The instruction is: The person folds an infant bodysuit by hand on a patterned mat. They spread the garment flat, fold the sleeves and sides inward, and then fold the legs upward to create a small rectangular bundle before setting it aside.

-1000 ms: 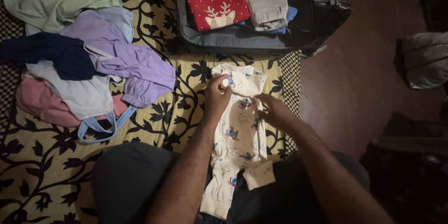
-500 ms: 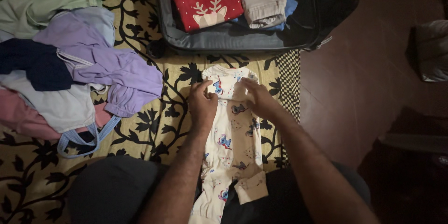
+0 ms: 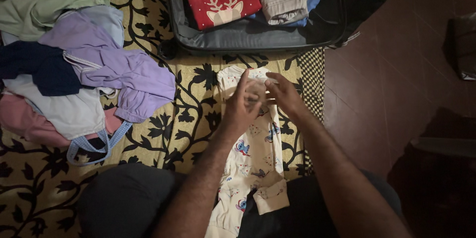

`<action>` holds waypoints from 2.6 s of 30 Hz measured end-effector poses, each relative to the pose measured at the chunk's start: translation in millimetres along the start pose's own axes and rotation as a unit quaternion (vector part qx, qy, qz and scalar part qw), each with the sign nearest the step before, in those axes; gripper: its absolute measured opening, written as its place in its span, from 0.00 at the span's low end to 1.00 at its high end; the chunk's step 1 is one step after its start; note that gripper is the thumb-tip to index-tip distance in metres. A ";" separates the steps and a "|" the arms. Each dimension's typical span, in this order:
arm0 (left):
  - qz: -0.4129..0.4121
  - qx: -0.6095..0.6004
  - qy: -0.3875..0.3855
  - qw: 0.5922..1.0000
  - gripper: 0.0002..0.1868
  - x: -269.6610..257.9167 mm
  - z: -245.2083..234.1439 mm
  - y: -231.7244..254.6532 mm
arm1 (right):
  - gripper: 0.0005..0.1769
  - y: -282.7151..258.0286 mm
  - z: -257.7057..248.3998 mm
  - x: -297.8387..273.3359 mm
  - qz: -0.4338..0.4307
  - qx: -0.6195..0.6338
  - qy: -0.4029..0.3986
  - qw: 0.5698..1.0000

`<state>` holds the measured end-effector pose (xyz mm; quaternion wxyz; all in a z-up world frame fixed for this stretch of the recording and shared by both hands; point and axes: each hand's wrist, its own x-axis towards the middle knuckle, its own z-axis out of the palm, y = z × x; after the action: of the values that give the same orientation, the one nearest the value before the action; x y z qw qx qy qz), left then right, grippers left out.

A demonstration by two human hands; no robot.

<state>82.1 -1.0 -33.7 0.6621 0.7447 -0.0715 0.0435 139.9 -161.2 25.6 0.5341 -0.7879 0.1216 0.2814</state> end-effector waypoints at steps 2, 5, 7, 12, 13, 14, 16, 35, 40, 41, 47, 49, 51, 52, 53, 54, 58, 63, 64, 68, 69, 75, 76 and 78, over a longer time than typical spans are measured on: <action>0.002 0.019 -0.011 1.000 0.53 -1.2 1.6 -4.3 | 0.31 -1.1 1.0 -4.3 -0.020 0.030 0.000 0.999; -0.014 0.042 0.033 0.998 0.50 -2.5 2.0 -13.5 | 0.36 12.7 0.5 -1.8 -0.079 0.023 0.001 0.997; 0.002 0.074 0.071 0.995 0.44 -3.3 -2.1 -19.0 | 0.33 26.0 -2.6 9.5 -0.142 -0.028 0.006 0.989; 0.020 0.126 0.066 0.990 0.31 -6.9 -5.3 -12.5 | 0.19 51.2 -11.1 28.3 -0.204 -0.166 0.074 0.962; 0.023 0.191 0.039 0.981 0.29 -6.0 -5.2 -6.4 | 0.19 51.9 -11.3 28.9 -0.250 -0.189 0.095 0.945; 0.025 0.255 0.009 0.966 0.27 -6.4 -5.1 1.0 | 0.19 52.5 -11.1 27.4 -0.296 -0.211 0.116 0.924; 0.010 0.329 -0.066 0.942 0.25 -7.8 -6.8 17.0 | 0.19 49.6 -10.1 22.5 -0.329 -0.235 0.127 0.906; -0.109 0.459 -0.268 0.840 0.29 -18.1 -7.2 39.0 | 0.24 14.2 -0.7 -6.4 -0.161 -0.366 -0.016 0.916; 0.030 0.373 -0.087 0.923 0.34 -21.7 -9.8 34.0 | 0.22 12.4 -8.1 -26.3 -0.216 -0.367 0.028 0.904; 0.048 0.385 -0.044 0.920 0.28 -21.9 -11.3 30.1 | 0.20 7.3 -10.7 -36.1 -0.184 -0.378 0.008 0.907; -0.079 0.375 -0.073 0.921 0.17 -43.0 -53.6 33.9 | 0.17 -1.1 -10.3 -135.2 -0.169 -0.431 -0.168 0.870; -0.110 0.395 -0.132 0.902 0.14 -60.1 -66.4 49.3 | 0.28 7.3 0.5 -170.9 -0.021 -0.422 -0.226 0.878; -0.143 0.445 -0.185 0.864 0.12 -89.3 -76.1 69.5 | 0.34 16.3 3.3 -208.5 0.069 -0.384 -0.263 0.883; -0.180 0.477 -0.239 0.826 0.11 -99.7 -76.5 78.1 | 0.32 21.0 7.4 -221.9 0.013 -0.434 -0.246 0.867; -0.217 0.506 -0.291 0.782 0.11 -112.0 -76.1 85.8 | 0.31 26.6 10.8 -233.9 -0.042 -0.481 -0.227 0.846; -0.194 0.498 -0.287 0.795 0.09 -131.1 -76.0 93.8 | 0.31 31.0 11.5 -241.4 -0.096 -0.526 -0.206 0.819; -0.105 0.454 -0.272 0.842 0.12 -183.8 -69.0 112.6 | 0.20 51.5 17.3 -237.1 -0.165 -0.517 -0.204 0.815; -0.038 0.554 -0.279 0.784 0.12 -198.9 -54.2 111.2 | 0.14 53.9 21.7 -233.6 -0.145 -0.478 -0.156 0.852; -0.029 0.569 -0.287 0.770 0.13 -199.7 -53.2 110.4 | 0.14 50.8 23.4 -235.5 -0.132 -0.471 -0.142 0.861; -0.056 0.553 -0.318 0.768 0.16 -205.2 -56.5 117.4 | 0.14 43.6 22.4 -241.4 -0.170 -0.448 -0.110 0.871; -0.081 0.551 -0.329 0.763 0.16 -200.8 -53.6 119.2 | 0.14 42.8 21.0 -241.9 -0.203 -0.445 -0.106 0.866; -0.071 0.481 -0.268 0.832 0.20 -199.7 -55.8 95.9 | 0.12 44.0 22.8 -246.7 -0.181 -0.453 -0.102 0.867; -0.042 0.448 -0.234 0.862 0.23 -203.4 -57.9 86.5 | 0.12 46.2 22.1 -245.6 -0.182 -0.447 -0.103 0.870; -0.020 0.414 -0.162 0.895 0.17 -212.0 -75.8 74.7 | 0.13 52.3 20.5 -240.0 -0.178 -0.435 -0.107 0.876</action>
<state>-136.9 76.1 14.7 0.2734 0.9496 -0.1382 -0.0658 -87.1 -189.6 117.2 0.1879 -0.9144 -0.2135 0.2881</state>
